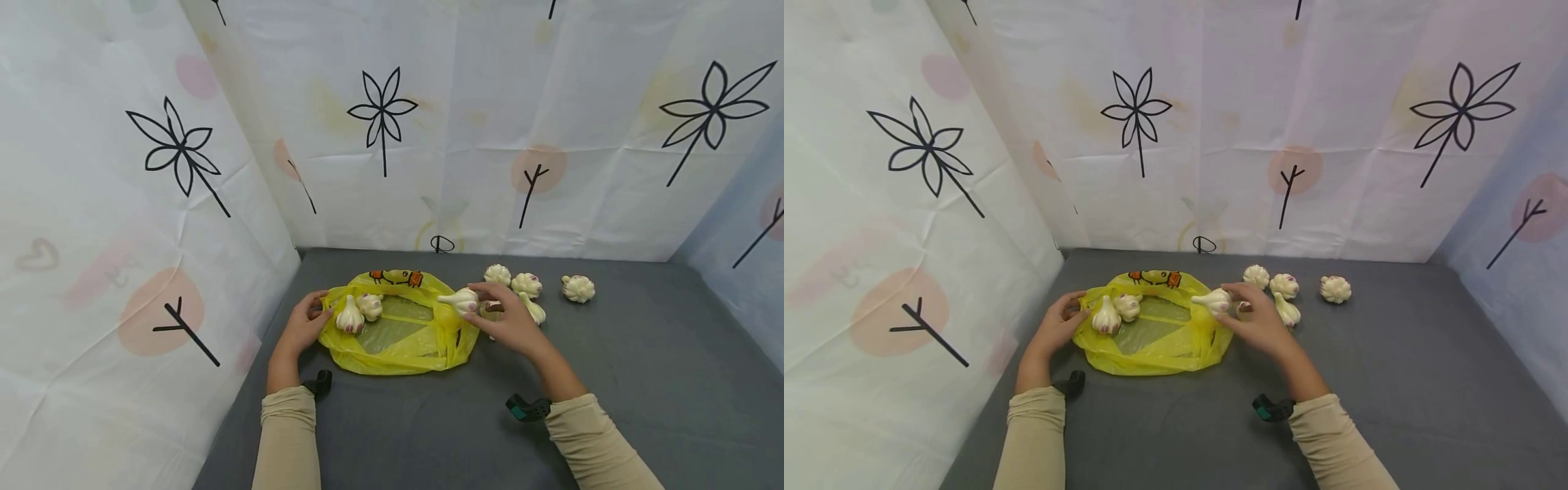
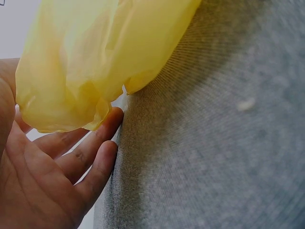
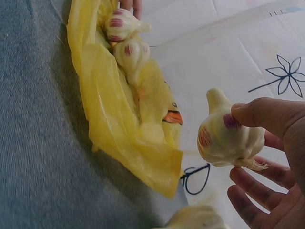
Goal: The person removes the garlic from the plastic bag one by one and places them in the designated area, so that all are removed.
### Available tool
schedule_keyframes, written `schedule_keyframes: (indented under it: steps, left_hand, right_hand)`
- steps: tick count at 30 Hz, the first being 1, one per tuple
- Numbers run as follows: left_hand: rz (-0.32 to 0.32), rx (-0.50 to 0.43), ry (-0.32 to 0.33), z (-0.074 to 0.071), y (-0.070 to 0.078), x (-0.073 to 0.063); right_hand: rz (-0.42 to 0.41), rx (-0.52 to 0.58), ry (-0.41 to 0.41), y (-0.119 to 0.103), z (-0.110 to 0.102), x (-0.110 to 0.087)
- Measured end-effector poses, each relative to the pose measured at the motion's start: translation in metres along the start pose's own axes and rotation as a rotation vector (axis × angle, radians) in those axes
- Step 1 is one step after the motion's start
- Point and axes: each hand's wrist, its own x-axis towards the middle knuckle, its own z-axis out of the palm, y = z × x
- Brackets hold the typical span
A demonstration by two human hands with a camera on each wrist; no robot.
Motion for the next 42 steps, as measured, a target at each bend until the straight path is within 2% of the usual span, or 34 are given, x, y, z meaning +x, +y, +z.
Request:
schedule_keyframes:
  steps: [11,16,27,35,42]
  left_hand:
    - [-0.001,-0.004,0.004,-0.001,0.0,0.0]
    - [-0.002,-0.004,0.004,-0.001,0.001,-0.001]
    - [0.001,-0.003,0.002,0.001,-0.002,0.001]
    - [0.01,-0.014,0.0,0.001,-0.001,0.002]
    - [0.006,-0.012,0.002,0.002,-0.001,0.0]
  right_hand:
    - [-0.038,-0.066,0.095,0.01,-0.02,-0.011]
    - [-0.064,-0.053,0.137,0.013,-0.031,-0.017]
    - [-0.011,-0.08,0.189,0.016,-0.049,-0.029]
    - [-0.027,-0.108,0.236,0.022,-0.06,-0.037]
    - [0.021,-0.151,0.252,0.025,-0.07,-0.044]
